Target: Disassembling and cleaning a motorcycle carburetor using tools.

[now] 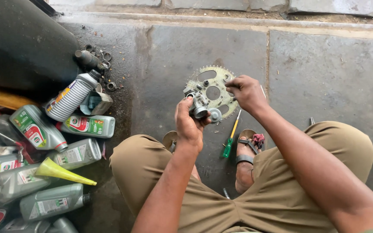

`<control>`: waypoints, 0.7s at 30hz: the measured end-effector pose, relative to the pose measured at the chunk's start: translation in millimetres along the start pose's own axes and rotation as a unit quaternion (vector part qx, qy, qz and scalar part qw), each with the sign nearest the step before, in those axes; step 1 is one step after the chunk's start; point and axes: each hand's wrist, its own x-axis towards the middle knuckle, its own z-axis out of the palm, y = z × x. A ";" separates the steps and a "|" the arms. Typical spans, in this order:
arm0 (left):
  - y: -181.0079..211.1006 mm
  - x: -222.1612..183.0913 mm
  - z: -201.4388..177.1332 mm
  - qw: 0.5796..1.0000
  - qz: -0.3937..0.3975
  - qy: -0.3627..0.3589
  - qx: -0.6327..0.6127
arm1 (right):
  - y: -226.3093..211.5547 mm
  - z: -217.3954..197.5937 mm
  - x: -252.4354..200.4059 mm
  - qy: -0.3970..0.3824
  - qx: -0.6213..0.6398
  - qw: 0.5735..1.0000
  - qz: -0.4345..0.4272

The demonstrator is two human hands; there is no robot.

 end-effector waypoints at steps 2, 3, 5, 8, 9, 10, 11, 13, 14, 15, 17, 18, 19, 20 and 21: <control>2.0 0.5 0.8 1.000 -0.002 0.002 -0.003 | 15.5 10.3 6.5 -0.031 0.032 0.999 0.000; 2.7 0.9 1.2 1.000 -0.006 0.007 0.002 | 23.6 15.5 9.4 -0.030 -0.017 0.999 -0.032; 2.4 2.9 0.8 1.000 -0.012 0.017 0.006 | 36.3 23.9 13.0 -0.035 -0.066 0.995 -0.063; 0.9 7.8 -1.9 1.000 -0.006 0.014 0.000 | 46.8 33.2 15.6 -0.053 -0.073 0.993 -0.081; 0.6 9.7 -2.0 1.000 -0.004 0.005 -0.002 | 49.1 34.6 16.3 -0.058 -0.091 0.991 -0.084; -0.4 11.2 -2.1 1.000 -0.004 -0.005 -0.004 | 52.1 35.6 15.7 -0.063 -0.110 0.988 -0.086; 0.7 10.8 -1.2 1.000 -0.007 -0.003 -0.004 | 50.5 35.8 14.7 -0.066 -0.109 0.988 -0.084; 2.6 10.5 2.4 1.000 0.003 -0.020 0.021 | 47.5 33.5 13.4 -0.066 -0.116 0.988 -0.073; 2.7 10.3 4.0 1.000 0.001 -0.020 0.021 | 48.8 34.1 12.6 -0.067 -0.117 0.988 -0.071; 2.9 9.9 5.6 1.000 -0.007 -0.015 0.023 | 50.0 34.7 11.6 -0.062 -0.123 0.987 -0.079; 2.5 9.4 7.0 1.000 -0.016 -0.011 0.025 | 50.9 36.7 9.1 -0.059 -0.128 0.986 -0.086; 2.1 9.7 7.1 1.000 -0.018 -0.010 0.021 | 50.3 38.2 8.3 -0.052 -0.131 0.985 -0.096; 2.1 9.5 7.1 1.000 -0.019 -0.009 0.018 | 49.2 39.6 7.2 -0.046 -0.133 0.984 -0.106; 1.5 10.3 6.2 1.000 -0.017 -0.007 0.018 | 47.3 40.8 7.1 -0.047 -0.131 0.984 -0.108; 1.2 10.9 4.9 1.000 -0.013 -0.010 0.017 | 45.0 42.3 6.6 -0.048 -0.136 0.983 -0.113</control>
